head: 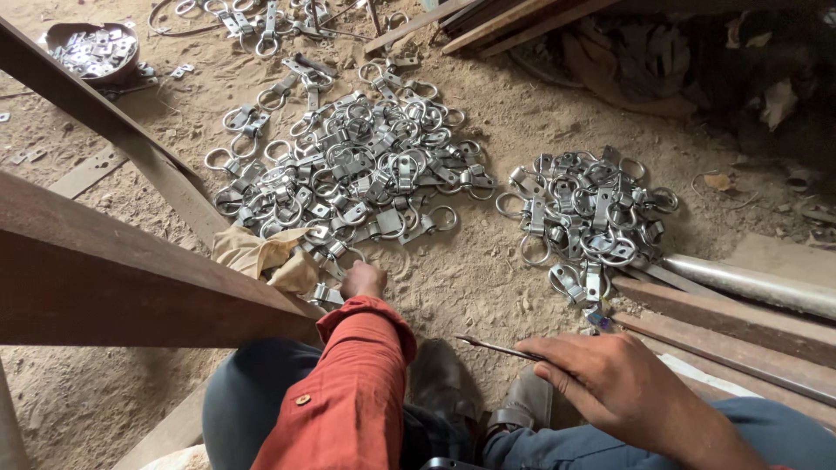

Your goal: The person assembles metal clamps by inserting a bolt through a metal loop and bracket, then using a wrench to tighten a nut onto the bolt while holding the assembly by hand.

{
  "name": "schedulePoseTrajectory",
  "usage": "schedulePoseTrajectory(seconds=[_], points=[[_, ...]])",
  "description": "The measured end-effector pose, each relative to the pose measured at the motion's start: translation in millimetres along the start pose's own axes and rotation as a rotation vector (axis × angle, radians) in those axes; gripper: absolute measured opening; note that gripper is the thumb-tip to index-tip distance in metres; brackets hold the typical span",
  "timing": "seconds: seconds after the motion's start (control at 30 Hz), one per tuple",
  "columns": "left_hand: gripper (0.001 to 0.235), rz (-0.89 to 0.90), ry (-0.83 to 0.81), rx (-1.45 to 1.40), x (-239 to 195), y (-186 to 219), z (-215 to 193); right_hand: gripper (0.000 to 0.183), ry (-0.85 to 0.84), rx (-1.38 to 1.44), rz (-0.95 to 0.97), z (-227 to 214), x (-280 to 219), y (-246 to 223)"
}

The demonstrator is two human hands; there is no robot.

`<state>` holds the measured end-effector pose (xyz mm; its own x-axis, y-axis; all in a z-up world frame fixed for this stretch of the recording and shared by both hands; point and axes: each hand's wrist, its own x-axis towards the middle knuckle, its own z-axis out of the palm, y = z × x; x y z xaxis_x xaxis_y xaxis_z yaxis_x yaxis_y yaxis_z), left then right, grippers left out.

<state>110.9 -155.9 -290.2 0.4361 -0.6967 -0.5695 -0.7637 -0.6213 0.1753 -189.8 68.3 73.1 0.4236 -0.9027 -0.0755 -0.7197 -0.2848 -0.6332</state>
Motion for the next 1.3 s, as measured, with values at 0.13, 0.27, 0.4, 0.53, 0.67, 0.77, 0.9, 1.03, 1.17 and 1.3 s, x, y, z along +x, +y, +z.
schedulePoseTrajectory(seconds=[0.13, 0.27, 0.4, 0.53, 0.67, 0.77, 0.9, 1.03, 1.17, 1.3], points=[[0.043, -0.016, 0.028, -0.008, -1, 0, -1, 0.027, 0.020, 0.048, -0.004, 0, 0, -3], [0.046, -0.029, 0.030, -0.022, -5, 0, -6, 0.032, -0.001, 0.041, 0.077, -1, 1, -4], [0.049, -0.008, 0.060, -0.028, -9, -2, -8, 0.031, 0.010, 0.029, -0.002, -1, 0, 0], [0.039, -0.021, 0.064, -0.002, -8, 1, -4, 0.028, 0.058, 0.038, -0.043, 2, -2, 2], [0.041, -0.051, 0.057, -0.049, -5, 1, -2, 0.029, 0.054, 0.037, -0.006, 2, -1, 2], [0.029, -0.059, 0.018, -0.068, -1, 4, 1, 0.031, 0.029, 0.054, 0.031, 1, 1, 1], [0.025, -0.043, -0.012, -0.076, -4, 12, 12, 0.028, 0.068, 0.012, -0.065, 2, 1, 5], [0.018, -0.072, 0.187, -0.270, -24, 23, 10, 0.032, 0.088, -0.024, -0.106, 2, 4, 6], [0.031, -0.050, 0.456, -0.571, -40, 59, -24, 0.033, 0.061, -0.048, 0.051, 3, 2, 3], [0.031, 0.294, 0.332, -1.237, -60, 112, -48, 0.032, 0.157, -0.099, 0.249, 5, 4, 6]])
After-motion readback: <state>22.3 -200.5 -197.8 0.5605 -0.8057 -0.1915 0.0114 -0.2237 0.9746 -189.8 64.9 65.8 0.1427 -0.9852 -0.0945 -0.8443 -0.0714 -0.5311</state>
